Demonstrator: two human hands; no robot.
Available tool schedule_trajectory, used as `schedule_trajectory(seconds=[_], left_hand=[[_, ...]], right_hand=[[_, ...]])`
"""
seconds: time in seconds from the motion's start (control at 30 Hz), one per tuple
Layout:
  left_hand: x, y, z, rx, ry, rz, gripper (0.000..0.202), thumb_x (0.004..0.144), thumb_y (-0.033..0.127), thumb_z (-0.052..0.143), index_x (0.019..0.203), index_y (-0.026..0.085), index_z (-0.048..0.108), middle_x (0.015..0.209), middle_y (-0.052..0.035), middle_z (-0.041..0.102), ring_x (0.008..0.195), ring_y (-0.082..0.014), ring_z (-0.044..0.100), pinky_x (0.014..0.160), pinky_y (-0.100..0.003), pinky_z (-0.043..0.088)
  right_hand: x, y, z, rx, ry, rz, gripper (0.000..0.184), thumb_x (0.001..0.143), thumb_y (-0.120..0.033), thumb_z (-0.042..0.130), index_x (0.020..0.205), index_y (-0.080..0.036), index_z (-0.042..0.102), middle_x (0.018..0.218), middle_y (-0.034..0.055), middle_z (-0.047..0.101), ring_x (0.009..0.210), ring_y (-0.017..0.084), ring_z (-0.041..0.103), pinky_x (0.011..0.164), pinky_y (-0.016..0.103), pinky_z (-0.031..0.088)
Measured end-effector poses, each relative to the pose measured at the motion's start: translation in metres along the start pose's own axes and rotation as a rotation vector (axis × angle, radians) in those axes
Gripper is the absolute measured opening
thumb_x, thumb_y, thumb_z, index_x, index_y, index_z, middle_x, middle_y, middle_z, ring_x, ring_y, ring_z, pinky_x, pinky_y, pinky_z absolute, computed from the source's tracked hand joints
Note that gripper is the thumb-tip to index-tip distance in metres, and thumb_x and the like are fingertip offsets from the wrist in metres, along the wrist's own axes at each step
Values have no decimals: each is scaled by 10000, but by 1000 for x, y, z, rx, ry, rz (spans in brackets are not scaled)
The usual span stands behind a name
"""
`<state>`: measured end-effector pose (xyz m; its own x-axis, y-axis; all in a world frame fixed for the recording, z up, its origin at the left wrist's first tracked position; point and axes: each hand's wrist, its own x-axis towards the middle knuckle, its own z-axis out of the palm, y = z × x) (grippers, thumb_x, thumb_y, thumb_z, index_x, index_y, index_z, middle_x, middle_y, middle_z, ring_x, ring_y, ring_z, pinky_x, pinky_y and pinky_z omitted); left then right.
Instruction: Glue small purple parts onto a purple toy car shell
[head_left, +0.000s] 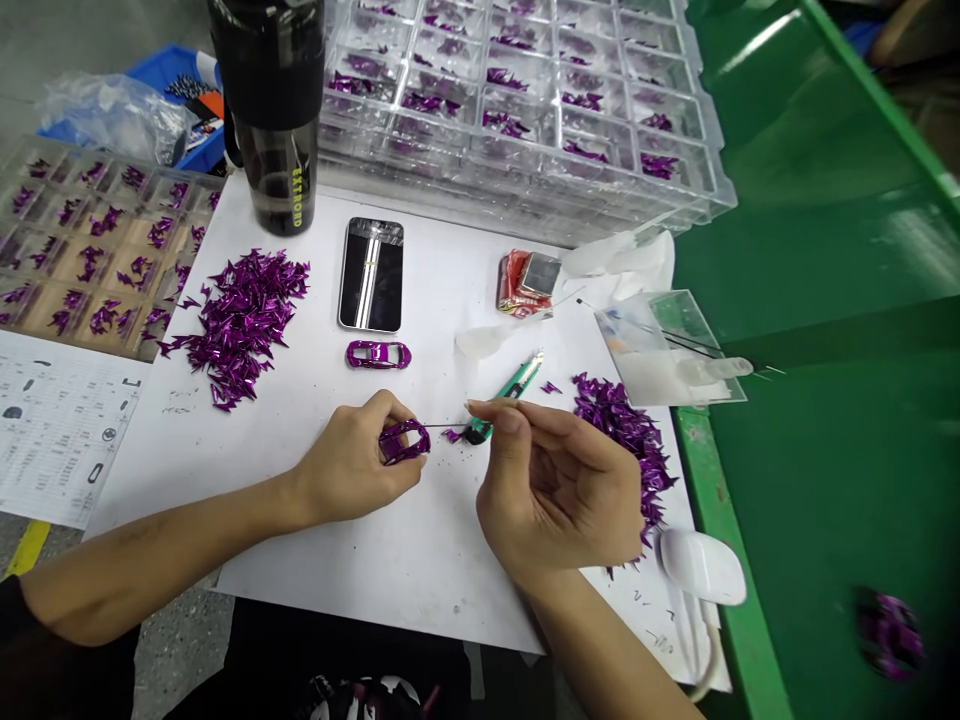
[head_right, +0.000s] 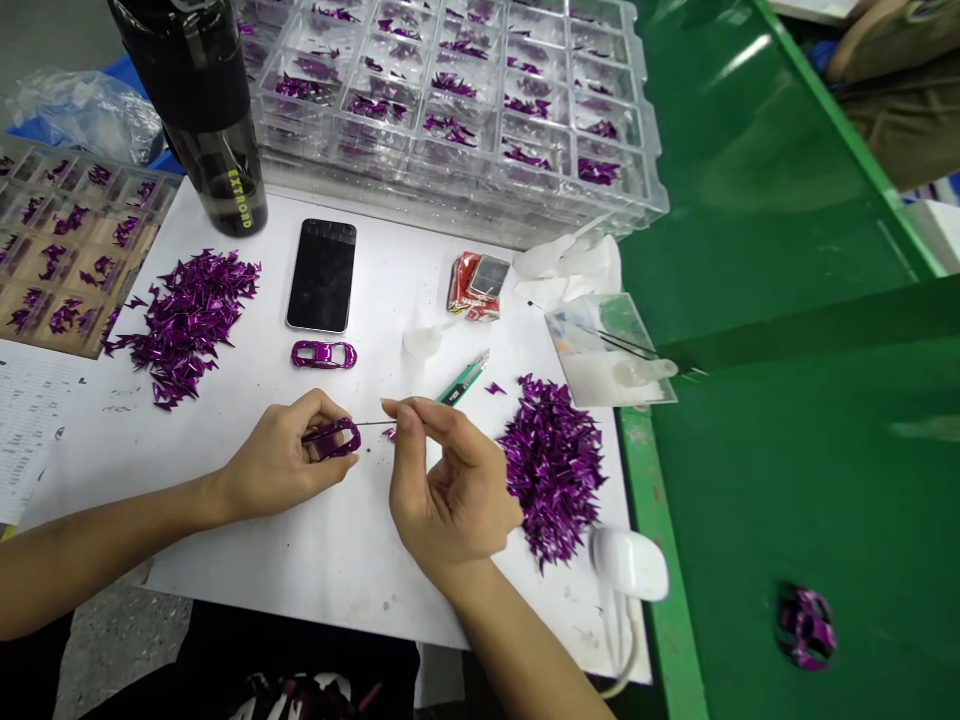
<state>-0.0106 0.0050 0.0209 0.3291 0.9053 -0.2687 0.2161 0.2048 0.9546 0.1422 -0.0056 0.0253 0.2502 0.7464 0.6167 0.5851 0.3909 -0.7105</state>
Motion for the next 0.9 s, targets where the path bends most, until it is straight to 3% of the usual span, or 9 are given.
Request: schedule_trajectory(seconds=[0.17, 0.23, 0.37, 0.43, 0.53, 0.63, 0.73, 0.9], left_hand=[[-1, -1, -1, 18, 1, -10, 192, 769, 217, 691, 902, 207, 554, 740, -2, 652, 609, -155, 579, 554, -293, 456], [-1, -2, -2, 22, 0, -16, 195, 781, 238, 689, 925, 203, 562, 764, -10, 663, 637, -161, 599, 572, -293, 466], [-3, -4, -2, 63, 2, -9, 187, 809, 286, 686, 938, 204, 578, 775, -9, 664, 642, -156, 603, 577, -283, 473], [-4, -4, -1, 109, 8, 4, 186, 824, 319, 683, 940, 205, 592, 737, 4, 650, 593, -144, 577, 549, -275, 464], [-6, -4, 0, 157, 18, 15, 217, 841, 376, 685, 962, 212, 613, 726, 6, 659, 588, -151, 589, 538, -271, 484], [-9, -4, 2, 163, 35, -6, 265, 840, 444, 707, 972, 228, 630, 768, -2, 690, 647, -168, 635, 565, -267, 525], [-13, -2, 6, 171, 87, -49, 319, 828, 506, 718, 984, 240, 636, 829, -14, 713, 718, -189, 666, 608, -281, 551], [-16, 3, 11, 204, 144, -96, 375, 809, 551, 716, 1007, 244, 633, 909, -35, 732, 795, -226, 682, 627, -311, 543]], right_hand=[[3, -6, -5, -15, 18, 9, 42, 939, -207, 678, 977, -191, 670, 798, 30, 752, 668, 198, 747, 533, 303, 605], [13, -5, -18, -72, 120, -34, 52, 921, -203, 699, 971, -206, 683, 807, 24, 746, 678, 215, 749, 537, 328, 600], [46, 31, -72, -297, 511, -196, 139, 906, -317, 708, 904, -234, 596, 780, 52, 697, 718, 292, 754, 592, 447, 603], [58, 66, -112, -422, 569, -190, 267, 904, -442, 670, 893, -252, 483, 768, 87, 683, 701, 307, 745, 640, 493, 618], [56, 119, -175, -686, 462, 114, 382, 889, -588, 593, 903, -268, 386, 828, 156, 713, 764, 314, 755, 703, 468, 626], [33, 152, -216, -788, 303, 300, 449, 852, -675, 571, 865, -264, 390, 806, 161, 738, 751, 326, 756, 667, 440, 608], [12, 162, -227, -850, 209, 395, 525, 849, -768, 478, 856, -248, 411, 881, 187, 753, 829, 339, 759, 726, 451, 595], [9, 160, -230, -846, 241, 455, 554, 838, -798, 498, 840, -251, 413, 862, 171, 757, 812, 310, 762, 733, 407, 589]])
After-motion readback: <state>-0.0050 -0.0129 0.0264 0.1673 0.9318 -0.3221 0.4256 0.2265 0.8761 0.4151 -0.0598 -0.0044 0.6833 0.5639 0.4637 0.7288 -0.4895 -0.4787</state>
